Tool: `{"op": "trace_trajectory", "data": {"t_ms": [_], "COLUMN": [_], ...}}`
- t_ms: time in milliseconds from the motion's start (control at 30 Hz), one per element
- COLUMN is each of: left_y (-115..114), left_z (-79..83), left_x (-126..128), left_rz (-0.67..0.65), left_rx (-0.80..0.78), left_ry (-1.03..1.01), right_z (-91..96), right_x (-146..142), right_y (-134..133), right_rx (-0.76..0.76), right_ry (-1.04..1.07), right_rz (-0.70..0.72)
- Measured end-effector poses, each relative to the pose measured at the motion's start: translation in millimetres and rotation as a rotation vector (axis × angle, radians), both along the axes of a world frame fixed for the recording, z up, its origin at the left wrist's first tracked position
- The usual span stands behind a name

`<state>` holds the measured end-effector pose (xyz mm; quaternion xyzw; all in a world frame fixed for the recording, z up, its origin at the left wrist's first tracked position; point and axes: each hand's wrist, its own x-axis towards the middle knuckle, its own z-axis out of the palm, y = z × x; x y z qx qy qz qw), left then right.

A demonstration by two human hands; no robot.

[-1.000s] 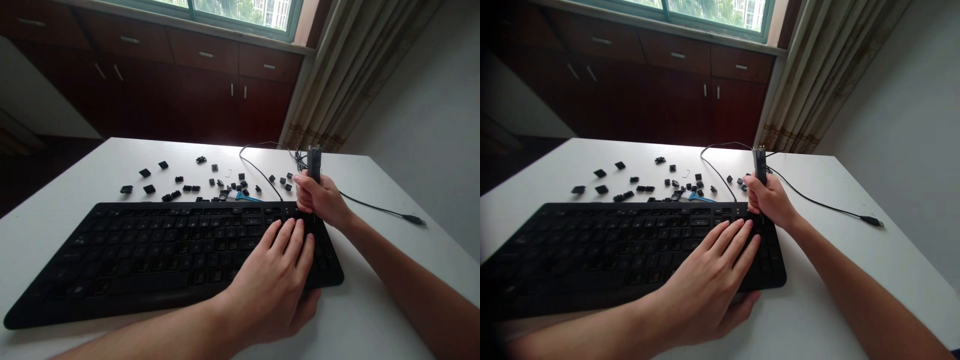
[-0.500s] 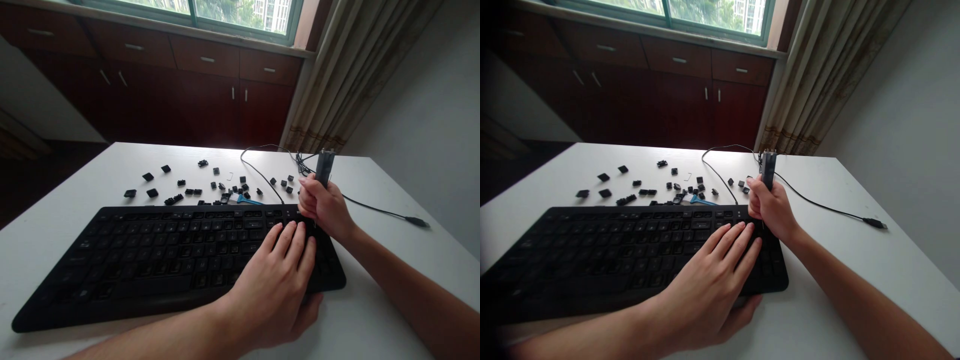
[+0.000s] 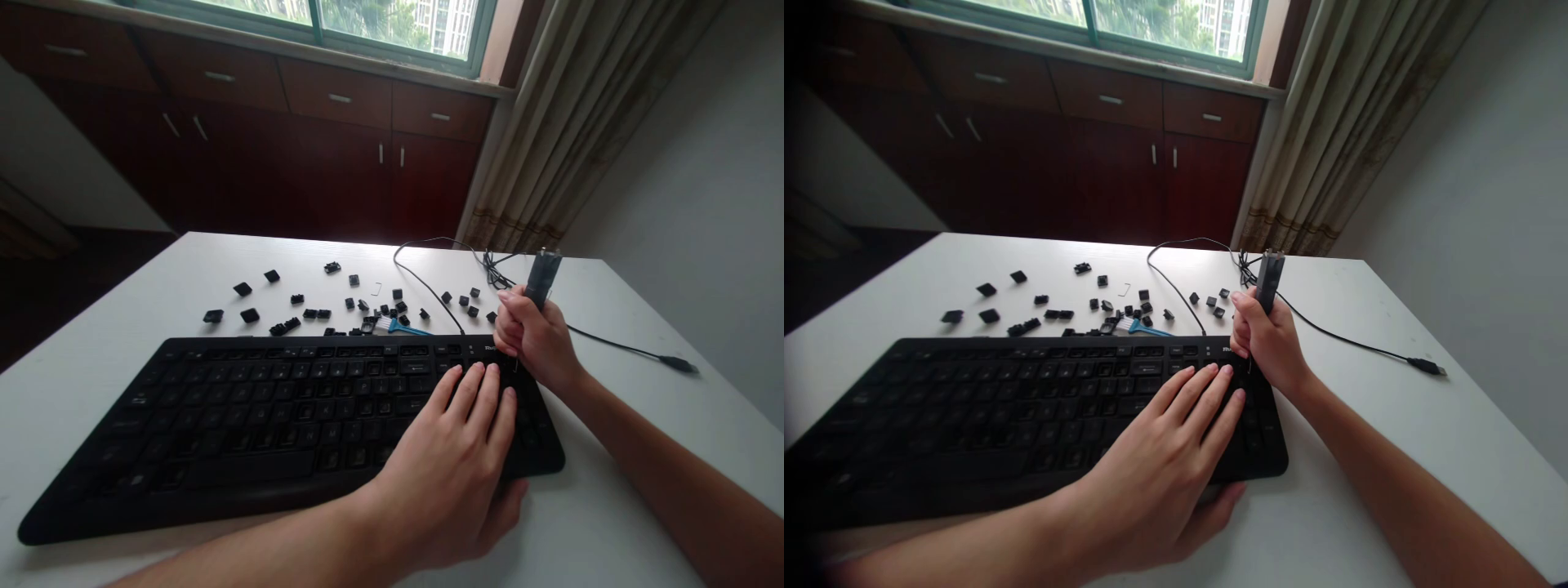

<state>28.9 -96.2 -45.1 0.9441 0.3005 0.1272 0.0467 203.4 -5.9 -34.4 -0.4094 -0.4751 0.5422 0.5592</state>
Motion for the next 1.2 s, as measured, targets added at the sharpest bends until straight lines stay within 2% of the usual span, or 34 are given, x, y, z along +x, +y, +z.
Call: {"op": "trace_trajectory", "data": {"t_ms": [233, 433, 700, 900, 1100, 1200], "left_y": [0.2, 0.7, -0.1, 0.6, 0.5, 0.1], "left_z": [0.8, 1.5, 1.4, -0.2, 0.9, 1.4], "left_x": [0.7, 0.0, 0.2, 0.2, 0.2, 0.2], "left_rz": [0.001, -0.004, -0.005, 0.0, 0.001, 0.004], "left_rx": [-0.017, -0.023, -0.019, -0.014, -0.015, -0.013], "left_ry": [0.005, 0.01, 0.017, 0.01, 0.017, 0.02], "right_z": [3.9, 4.1, -1.4, -3.2, -5.9, -5.8], "right_x": [1.4, 4.5, 7.7, 3.6, -4.3, -4.5], "right_y": [-6.7, -0.8, -3.7, -1.5, -13.0, -16.0], "right_rx": [0.04, -0.02, 0.028, 0.035, 0.179, 0.194], "right_ry": [-0.035, -0.001, 0.045, -0.03, -0.036, 0.004], "right_rz": [0.034, 0.06, -0.014, -0.077, -0.162, -0.157]}}
